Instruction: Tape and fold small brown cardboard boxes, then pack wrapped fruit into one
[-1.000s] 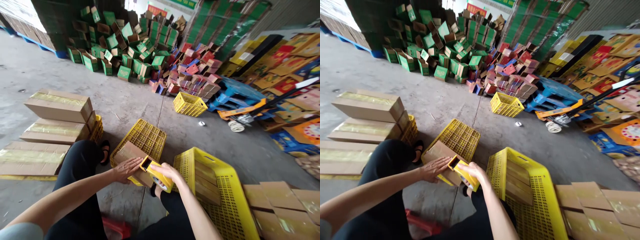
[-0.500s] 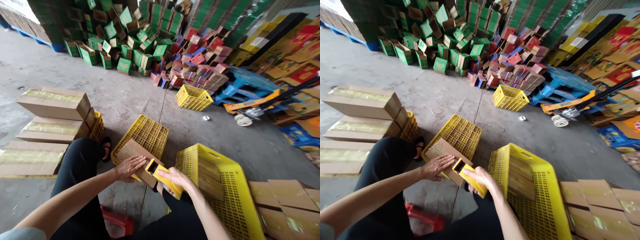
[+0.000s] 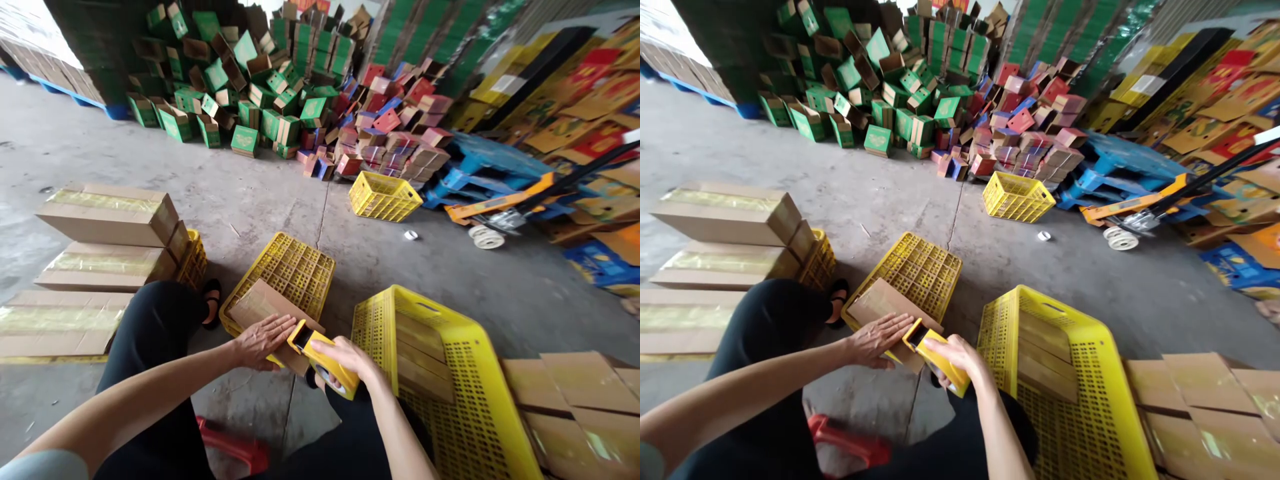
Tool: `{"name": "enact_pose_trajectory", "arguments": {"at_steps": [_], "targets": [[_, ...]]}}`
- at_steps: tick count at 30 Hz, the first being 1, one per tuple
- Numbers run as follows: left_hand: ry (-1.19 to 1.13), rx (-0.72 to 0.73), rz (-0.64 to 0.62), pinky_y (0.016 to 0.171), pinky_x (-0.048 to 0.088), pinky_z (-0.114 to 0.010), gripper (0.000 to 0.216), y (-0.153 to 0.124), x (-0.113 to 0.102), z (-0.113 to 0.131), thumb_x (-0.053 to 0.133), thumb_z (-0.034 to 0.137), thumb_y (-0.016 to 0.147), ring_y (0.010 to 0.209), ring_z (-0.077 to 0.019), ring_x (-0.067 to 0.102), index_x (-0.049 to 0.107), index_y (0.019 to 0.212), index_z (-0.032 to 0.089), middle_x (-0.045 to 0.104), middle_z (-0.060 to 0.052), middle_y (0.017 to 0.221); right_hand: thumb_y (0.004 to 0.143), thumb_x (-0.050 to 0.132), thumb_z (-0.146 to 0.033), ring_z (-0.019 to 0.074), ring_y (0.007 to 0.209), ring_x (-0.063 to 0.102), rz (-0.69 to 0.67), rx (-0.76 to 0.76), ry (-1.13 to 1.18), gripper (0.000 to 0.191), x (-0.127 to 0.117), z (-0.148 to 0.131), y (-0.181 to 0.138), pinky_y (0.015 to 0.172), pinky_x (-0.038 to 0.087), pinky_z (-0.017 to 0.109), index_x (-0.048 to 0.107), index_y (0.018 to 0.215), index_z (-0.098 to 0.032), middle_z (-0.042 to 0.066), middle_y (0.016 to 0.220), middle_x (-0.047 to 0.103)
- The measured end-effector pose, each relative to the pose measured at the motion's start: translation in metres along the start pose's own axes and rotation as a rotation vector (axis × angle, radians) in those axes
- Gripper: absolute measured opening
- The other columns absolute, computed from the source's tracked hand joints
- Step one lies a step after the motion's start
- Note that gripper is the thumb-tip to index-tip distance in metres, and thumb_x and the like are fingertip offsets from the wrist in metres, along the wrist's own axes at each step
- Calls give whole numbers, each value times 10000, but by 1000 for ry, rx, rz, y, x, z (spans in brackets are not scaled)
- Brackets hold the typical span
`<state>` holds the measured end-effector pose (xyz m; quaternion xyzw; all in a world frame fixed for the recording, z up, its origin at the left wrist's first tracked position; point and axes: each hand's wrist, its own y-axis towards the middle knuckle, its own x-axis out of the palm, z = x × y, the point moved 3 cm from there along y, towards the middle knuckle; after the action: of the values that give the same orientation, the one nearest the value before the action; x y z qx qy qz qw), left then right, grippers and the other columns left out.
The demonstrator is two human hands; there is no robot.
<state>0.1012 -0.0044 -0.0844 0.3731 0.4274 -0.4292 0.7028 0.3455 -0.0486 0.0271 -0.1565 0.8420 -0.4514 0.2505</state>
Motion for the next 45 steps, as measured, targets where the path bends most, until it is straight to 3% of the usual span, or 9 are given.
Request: {"name": "enact_pose_trajectory", "arguments": {"at_steps": [4, 11, 18, 25, 29, 32, 35, 45], "targets": [[42, 55, 6, 1307, 225, -545, 1108, 6, 1, -3, 462, 759, 979, 1623, -362, 206, -77, 1705, 117, 186, -188, 1751, 972, 556, -649, 231, 504, 687, -4, -25, 0, 519, -3, 5, -1, 513, 629, 342, 626, 757, -181, 120, 596, 680], [142, 23, 14, 1316, 230, -491, 987, 4, 5, -7, 349, 755, 1029, 1618, -321, 238, 25, 1716, 125, 246, -162, 1741, 960, 577, -670, 252, 593, 727, -40, -74, 18, 511, -4, 23, 5, 551, 646, 341, 660, 842, -179, 147, 655, 694], [164, 87, -14, 1310, 269, -478, 978, 6, 1, -18, 353, 744, 1025, 1597, -301, 304, -14, 1716, 158, 305, -172, 1717, 962, 583, -661, 265, 605, 740, -16, -75, 70, 496, -6, 50, -1, 541, 632, 322, 670, 914, -175, 147, 677, 708], [180, 126, -10, 1298, 289, -503, 939, -13, -26, -49, 372, 696, 1050, 1598, -315, 298, -42, 1713, 175, 325, -186, 1708, 964, 567, -694, 255, 653, 761, -76, -181, 133, 552, 14, 25, 14, 579, 641, 311, 689, 909, -159, 151, 709, 738], [166, 94, -63, 1306, 260, -512, 968, -10, -38, -47, 428, 694, 1042, 1604, -333, 275, -34, 1714, 172, 262, -183, 1733, 930, 608, -724, 278, 677, 773, -87, -203, 112, 580, 15, 11, 21, 593, 662, 352, 690, 944, -151, 179, 749, 746], [123, 94, -92, 1315, 236, -499, 1028, -3, -34, -32, 437, 727, 1021, 1622, -341, 214, -62, 1709, 147, 187, -190, 1751, 925, 610, -730, 286, 658, 772, -71, -187, 102, 589, 13, 11, 18, 576, 663, 355, 687, 920, -147, 182, 730, 741], [99, 87, -68, 1315, 233, -505, 1046, 1, -26, -23, 428, 749, 1011, 1621, -341, 216, -69, 1709, 149, 203, -185, 1750, 939, 601, -719, 294, 708, 787, -49, -175, 105, 567, 14, 14, 11, 603, 670, 345, 691, 893, -161, 175, 718, 741], [176, 53, -32, 1300, 266, -466, 1055, 2, -22, -24, 387, 798, 995, 1587, -329, 322, -65, 1712, 170, 280, -165, 1728, 954, 602, -676, 326, 794, 800, -70, -173, 119, 531, 9, 17, 11, 659, 686, 389, 713, 931, -157, 187, 756, 754]]}}
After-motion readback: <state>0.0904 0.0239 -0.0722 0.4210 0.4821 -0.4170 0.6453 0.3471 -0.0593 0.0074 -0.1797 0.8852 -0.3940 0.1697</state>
